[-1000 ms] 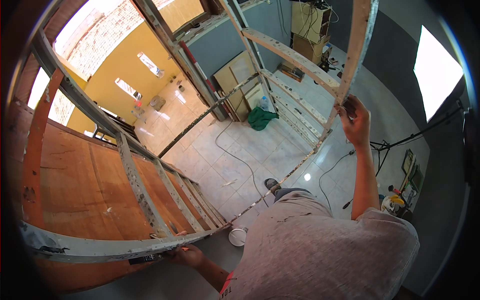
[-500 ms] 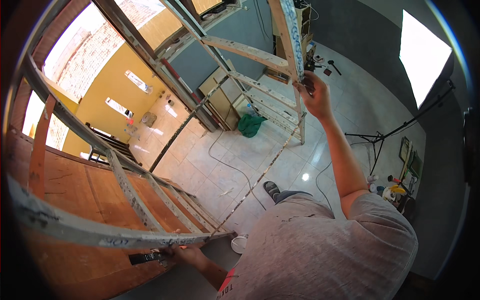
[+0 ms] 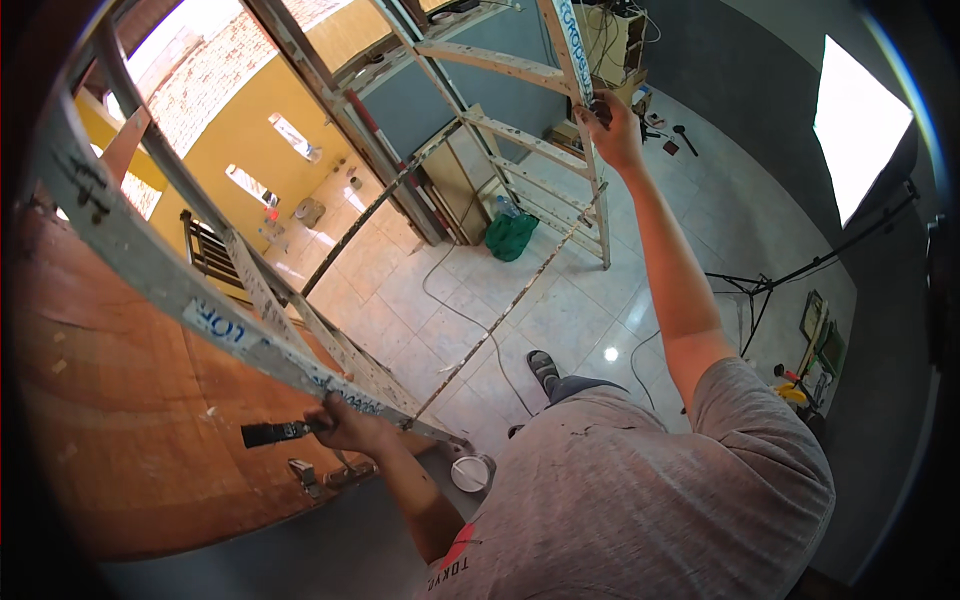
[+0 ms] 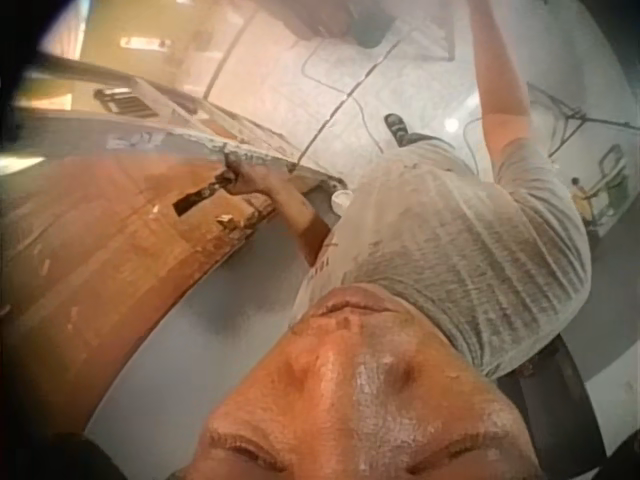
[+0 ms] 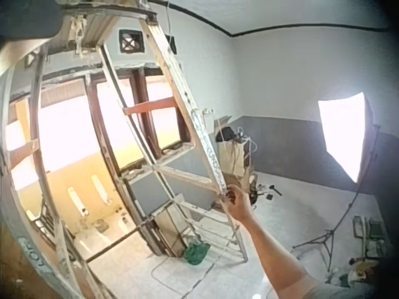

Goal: The person moves a ladder, pours liquid from a small tin and a black bucket into trays, and stirs the mixture with a brush.

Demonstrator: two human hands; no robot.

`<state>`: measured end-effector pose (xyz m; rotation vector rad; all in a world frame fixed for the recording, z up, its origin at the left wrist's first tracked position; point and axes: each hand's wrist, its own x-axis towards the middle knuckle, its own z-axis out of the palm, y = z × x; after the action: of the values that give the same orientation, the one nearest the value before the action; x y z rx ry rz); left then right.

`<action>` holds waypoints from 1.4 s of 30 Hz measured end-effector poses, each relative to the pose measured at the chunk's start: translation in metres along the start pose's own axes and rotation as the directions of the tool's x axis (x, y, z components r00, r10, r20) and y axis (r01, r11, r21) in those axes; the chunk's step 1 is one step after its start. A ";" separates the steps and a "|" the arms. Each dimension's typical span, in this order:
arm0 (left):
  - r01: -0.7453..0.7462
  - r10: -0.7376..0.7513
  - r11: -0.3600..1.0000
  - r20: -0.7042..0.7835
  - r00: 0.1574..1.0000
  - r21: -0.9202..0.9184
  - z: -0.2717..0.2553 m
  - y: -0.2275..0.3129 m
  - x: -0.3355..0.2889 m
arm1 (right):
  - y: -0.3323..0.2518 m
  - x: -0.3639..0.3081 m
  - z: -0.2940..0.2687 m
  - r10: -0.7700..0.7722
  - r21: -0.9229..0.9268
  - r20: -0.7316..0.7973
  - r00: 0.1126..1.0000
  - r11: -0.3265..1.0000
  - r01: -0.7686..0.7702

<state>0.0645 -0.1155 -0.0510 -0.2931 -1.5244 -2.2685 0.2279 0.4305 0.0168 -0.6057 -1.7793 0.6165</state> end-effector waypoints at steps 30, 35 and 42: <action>-0.126 0.120 0.989 -0.078 0.990 -0.073 0.033 0.025 0.030 | 0.029 0.007 -0.027 -0.148 -0.210 0.151 0.977 0.962 0.178; -0.156 0.151 0.986 -0.084 0.985 -0.059 0.036 0.021 0.045 | 0.018 0.011 -0.013 -0.103 -0.330 0.184 0.978 0.930 0.160; -0.096 0.080 0.984 -0.113 0.990 -0.149 0.018 0.009 0.033 | 0.022 0.003 -0.024 -0.115 -0.263 0.202 0.973 0.950 0.167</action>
<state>0.0380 -0.1088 -0.0235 -0.2715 -1.2608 -2.2969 0.2525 0.4511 0.0102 -0.6190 -2.0855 0.3330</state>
